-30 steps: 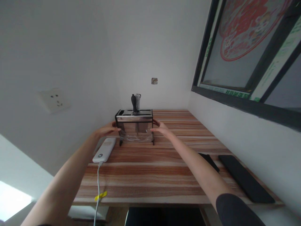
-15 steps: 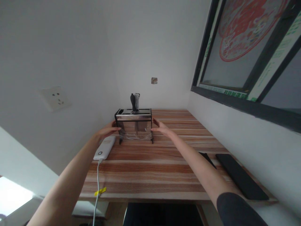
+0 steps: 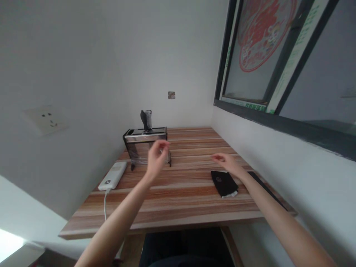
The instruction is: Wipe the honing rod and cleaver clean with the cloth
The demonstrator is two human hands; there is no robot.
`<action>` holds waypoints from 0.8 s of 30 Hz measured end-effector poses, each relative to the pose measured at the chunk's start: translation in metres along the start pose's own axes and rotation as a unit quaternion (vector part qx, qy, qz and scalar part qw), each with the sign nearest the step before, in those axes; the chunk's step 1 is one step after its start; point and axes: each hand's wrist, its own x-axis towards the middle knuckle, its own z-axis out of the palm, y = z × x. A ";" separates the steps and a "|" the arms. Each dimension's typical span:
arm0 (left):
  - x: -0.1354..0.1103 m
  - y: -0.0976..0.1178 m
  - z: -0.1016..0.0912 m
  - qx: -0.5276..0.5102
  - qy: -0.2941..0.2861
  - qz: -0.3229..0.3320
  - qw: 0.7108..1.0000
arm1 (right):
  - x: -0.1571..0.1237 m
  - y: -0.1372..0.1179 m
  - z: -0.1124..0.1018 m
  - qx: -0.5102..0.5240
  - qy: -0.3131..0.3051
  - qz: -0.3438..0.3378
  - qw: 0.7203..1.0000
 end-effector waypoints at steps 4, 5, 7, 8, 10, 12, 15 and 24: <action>-0.034 0.010 0.107 0.096 -0.275 -0.013 0.957 | -0.054 0.028 -0.015 -0.111 0.046 0.074 0.990; -0.040 0.008 0.128 0.105 -0.295 -0.018 0.949 | -0.066 0.033 -0.016 -0.143 0.046 0.094 0.984; -0.049 0.003 0.160 0.132 -0.319 -0.033 0.938 | -0.084 0.038 -0.014 -0.249 0.018 0.132 0.959; -0.051 0.001 0.171 0.145 -0.324 -0.040 0.934 | -0.090 0.040 -0.012 -0.270 0.007 0.132 0.954; -0.054 -0.001 0.186 0.169 -0.327 -0.055 0.928 | -0.098 0.040 -0.008 -0.286 -0.002 0.131 0.949; -0.054 -0.001 0.195 0.188 -0.331 -0.070 0.922 | -0.101 0.039 -0.004 -0.279 0.002 0.131 0.951; -0.054 0.000 0.205 0.198 -0.346 -0.091 0.913 | -0.100 0.039 0.000 -0.257 0.005 0.123 0.959; -0.042 -0.009 0.185 0.095 -0.382 -0.141 0.909 | -0.094 0.030 0.021 -0.121 -0.031 0.048 0.991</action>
